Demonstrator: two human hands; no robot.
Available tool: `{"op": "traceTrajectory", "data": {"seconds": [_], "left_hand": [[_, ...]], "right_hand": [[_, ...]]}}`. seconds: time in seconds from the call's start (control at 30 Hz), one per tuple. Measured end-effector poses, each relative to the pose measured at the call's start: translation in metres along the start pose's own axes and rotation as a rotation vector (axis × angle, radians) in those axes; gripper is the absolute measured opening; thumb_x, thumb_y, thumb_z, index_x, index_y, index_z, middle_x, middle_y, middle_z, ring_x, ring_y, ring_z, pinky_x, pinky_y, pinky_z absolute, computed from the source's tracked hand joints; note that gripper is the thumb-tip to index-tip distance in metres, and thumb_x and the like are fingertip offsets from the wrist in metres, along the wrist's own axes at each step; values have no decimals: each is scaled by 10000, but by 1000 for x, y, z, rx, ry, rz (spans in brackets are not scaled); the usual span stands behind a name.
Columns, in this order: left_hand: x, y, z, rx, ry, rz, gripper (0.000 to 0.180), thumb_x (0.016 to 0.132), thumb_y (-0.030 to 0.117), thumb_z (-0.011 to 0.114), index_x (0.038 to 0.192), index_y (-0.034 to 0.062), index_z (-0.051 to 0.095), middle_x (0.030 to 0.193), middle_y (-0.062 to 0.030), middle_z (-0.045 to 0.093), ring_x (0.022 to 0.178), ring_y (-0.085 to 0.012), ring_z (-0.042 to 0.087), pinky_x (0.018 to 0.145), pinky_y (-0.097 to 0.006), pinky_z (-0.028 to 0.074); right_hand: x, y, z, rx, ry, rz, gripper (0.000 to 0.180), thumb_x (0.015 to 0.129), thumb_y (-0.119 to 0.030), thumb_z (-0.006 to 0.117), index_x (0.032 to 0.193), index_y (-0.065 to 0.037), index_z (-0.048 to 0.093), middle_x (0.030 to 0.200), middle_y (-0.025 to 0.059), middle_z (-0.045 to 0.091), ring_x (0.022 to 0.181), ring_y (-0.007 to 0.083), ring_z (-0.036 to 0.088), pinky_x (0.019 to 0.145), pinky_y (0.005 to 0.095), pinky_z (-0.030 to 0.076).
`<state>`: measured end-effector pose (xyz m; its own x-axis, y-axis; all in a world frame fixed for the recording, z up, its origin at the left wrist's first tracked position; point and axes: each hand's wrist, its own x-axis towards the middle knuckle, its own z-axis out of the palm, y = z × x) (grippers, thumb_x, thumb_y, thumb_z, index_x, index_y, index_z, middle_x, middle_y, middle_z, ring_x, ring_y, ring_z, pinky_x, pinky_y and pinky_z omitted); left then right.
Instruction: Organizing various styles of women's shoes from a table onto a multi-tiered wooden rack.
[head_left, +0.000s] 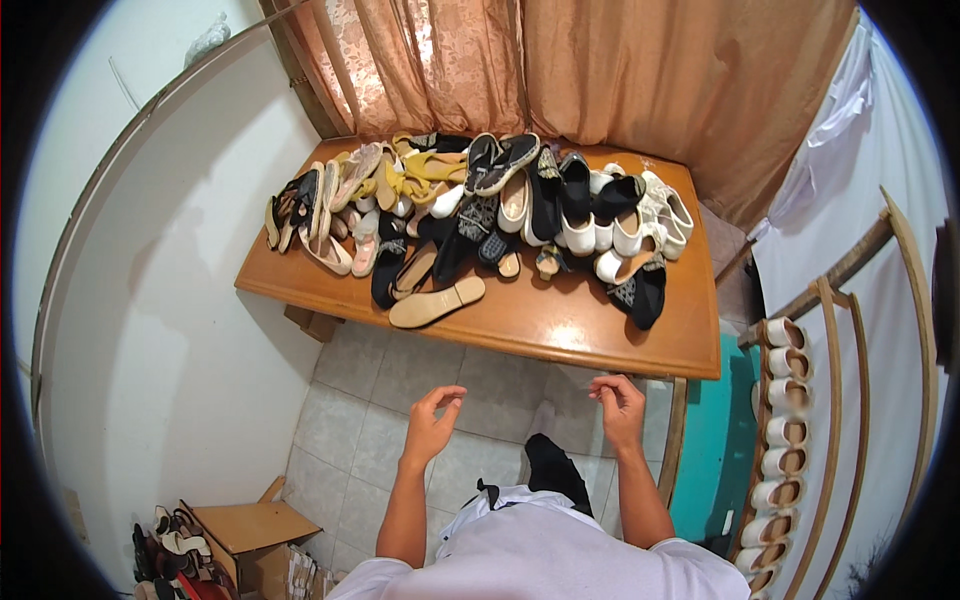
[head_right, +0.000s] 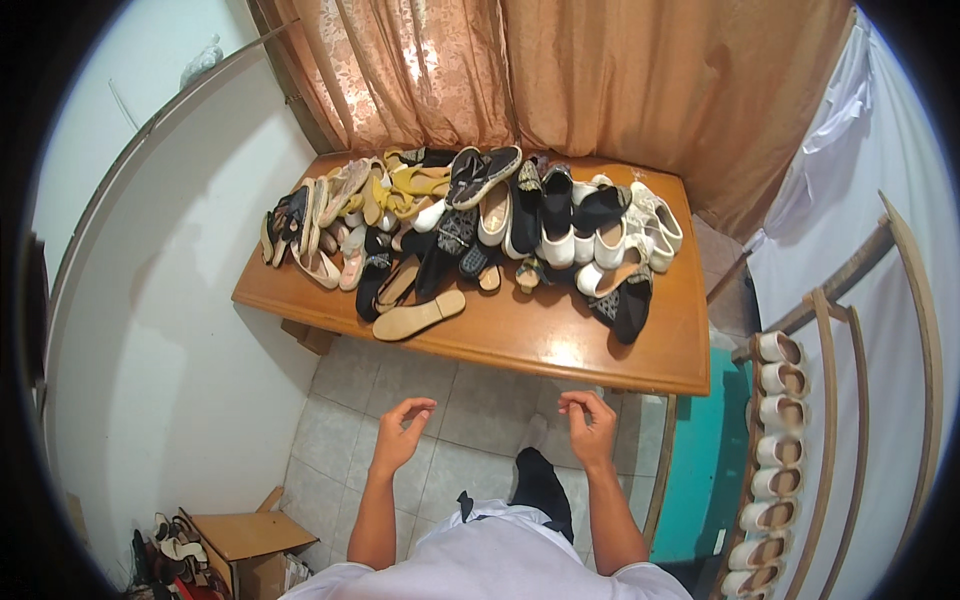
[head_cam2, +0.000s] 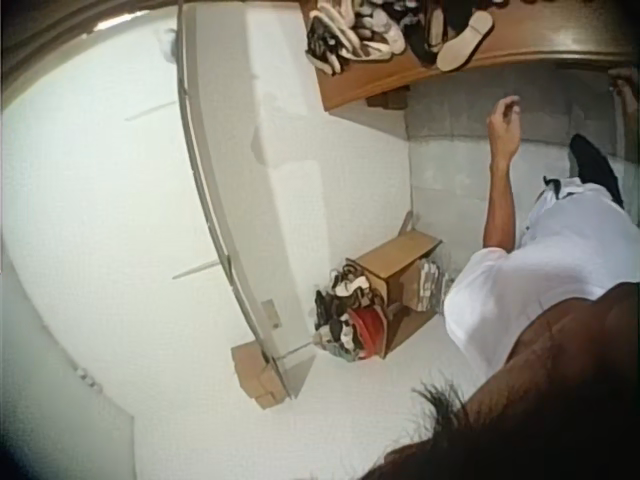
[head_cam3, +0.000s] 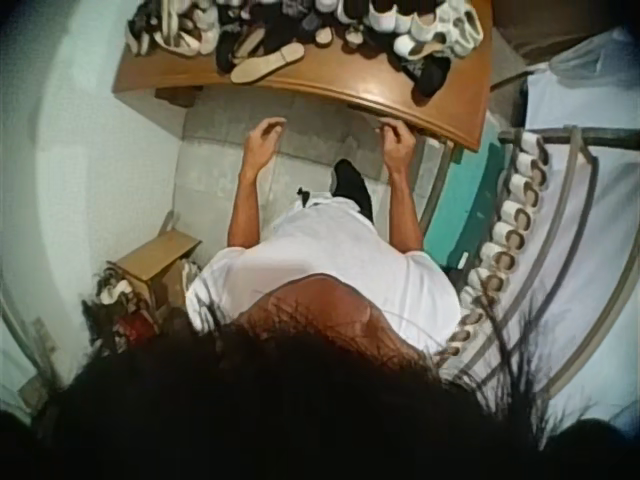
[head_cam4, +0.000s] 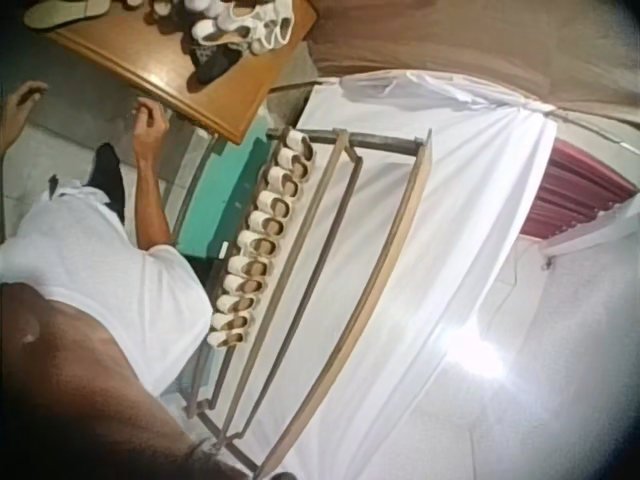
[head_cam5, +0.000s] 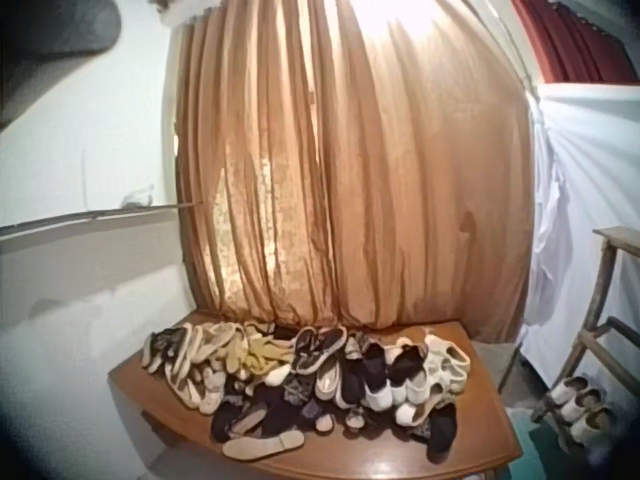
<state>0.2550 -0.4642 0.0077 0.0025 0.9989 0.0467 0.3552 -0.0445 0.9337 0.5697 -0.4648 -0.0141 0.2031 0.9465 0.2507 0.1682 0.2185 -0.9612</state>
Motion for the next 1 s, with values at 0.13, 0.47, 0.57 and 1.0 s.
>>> {"op": "traceTrajectory", "data": {"seconds": [0.13,0.47,0.57,1.0], "left_hand": [[46,-9,19,-35,-13,-59,186,906,90,599,1056,10,675,1020,-116,714,943,-218,685,863,-332,517],[206,56,74,27,-161,80,221,914,107,592,1093,-7,651,1030,-149,696,982,-262,667,879,-340,497],[235,67,83,-9,-196,124,205,913,57,594,1094,-20,652,1020,-135,696,982,-221,673,878,-319,503],[348,61,91,-79,-347,123,229,904,15,576,1117,-6,655,1060,-121,687,982,-193,665,879,-303,506]], "right_hand": [[63,25,0,23,54,17,152,896,47,517,945,38,661,867,101,666,753,156,655,688,266,518],[216,39,-11,0,126,2,136,884,51,541,951,54,658,863,106,675,755,156,668,701,266,525],[245,32,-5,-41,123,4,138,885,49,542,953,50,661,858,100,676,754,151,668,702,262,522],[394,23,20,-383,138,-175,176,827,24,593,991,12,657,924,131,666,825,235,660,717,309,518]]}}
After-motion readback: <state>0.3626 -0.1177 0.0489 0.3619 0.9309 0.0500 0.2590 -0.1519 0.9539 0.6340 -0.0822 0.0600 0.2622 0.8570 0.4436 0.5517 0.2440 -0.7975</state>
